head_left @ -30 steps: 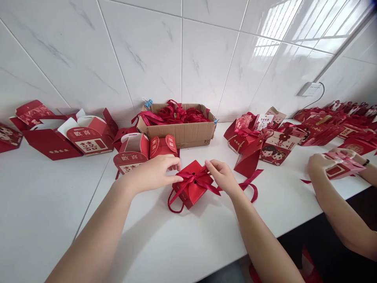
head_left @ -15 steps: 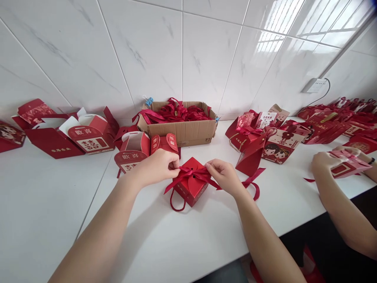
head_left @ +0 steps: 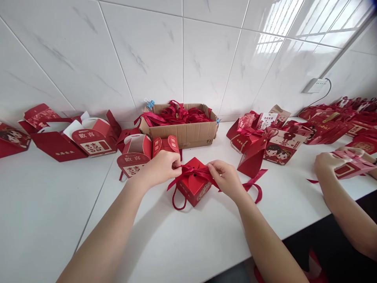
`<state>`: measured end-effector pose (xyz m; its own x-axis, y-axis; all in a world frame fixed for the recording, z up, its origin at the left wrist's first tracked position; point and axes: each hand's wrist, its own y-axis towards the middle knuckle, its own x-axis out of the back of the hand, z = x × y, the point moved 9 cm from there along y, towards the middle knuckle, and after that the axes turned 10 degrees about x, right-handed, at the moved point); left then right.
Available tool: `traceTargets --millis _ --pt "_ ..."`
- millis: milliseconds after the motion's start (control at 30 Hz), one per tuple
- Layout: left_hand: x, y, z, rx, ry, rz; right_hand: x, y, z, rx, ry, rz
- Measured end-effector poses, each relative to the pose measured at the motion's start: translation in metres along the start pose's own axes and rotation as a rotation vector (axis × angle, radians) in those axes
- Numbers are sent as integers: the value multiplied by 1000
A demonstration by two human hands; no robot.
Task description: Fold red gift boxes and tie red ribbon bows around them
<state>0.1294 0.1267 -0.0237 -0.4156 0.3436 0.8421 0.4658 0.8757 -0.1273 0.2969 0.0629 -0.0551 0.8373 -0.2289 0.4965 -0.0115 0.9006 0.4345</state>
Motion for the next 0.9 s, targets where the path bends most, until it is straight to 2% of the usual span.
traceTargets --millis 333,467,567,633,733,800,900 --pt "-1 -3 -5 2 50 3 5 0 -1 -8 -30 -22" --pt "-5 -7 -16 -62 68 41 10 -2 -18 -150 -72 -56" --pt "-7 -12 -18 -63 51 95 14 -5 -34 -247 6 -84" --pt "-4 -20 -11 -12 66 126 22 -8 -37 -235 40 -120" --pt "6 -40 10 106 194 182 30 -22 -27 -132 42 -107" --pt "14 -54 24 159 253 210 27 -37 -17 -76 29 -45" --pt "21 -60 26 148 261 189 11 -59 -10 -103 15 26"
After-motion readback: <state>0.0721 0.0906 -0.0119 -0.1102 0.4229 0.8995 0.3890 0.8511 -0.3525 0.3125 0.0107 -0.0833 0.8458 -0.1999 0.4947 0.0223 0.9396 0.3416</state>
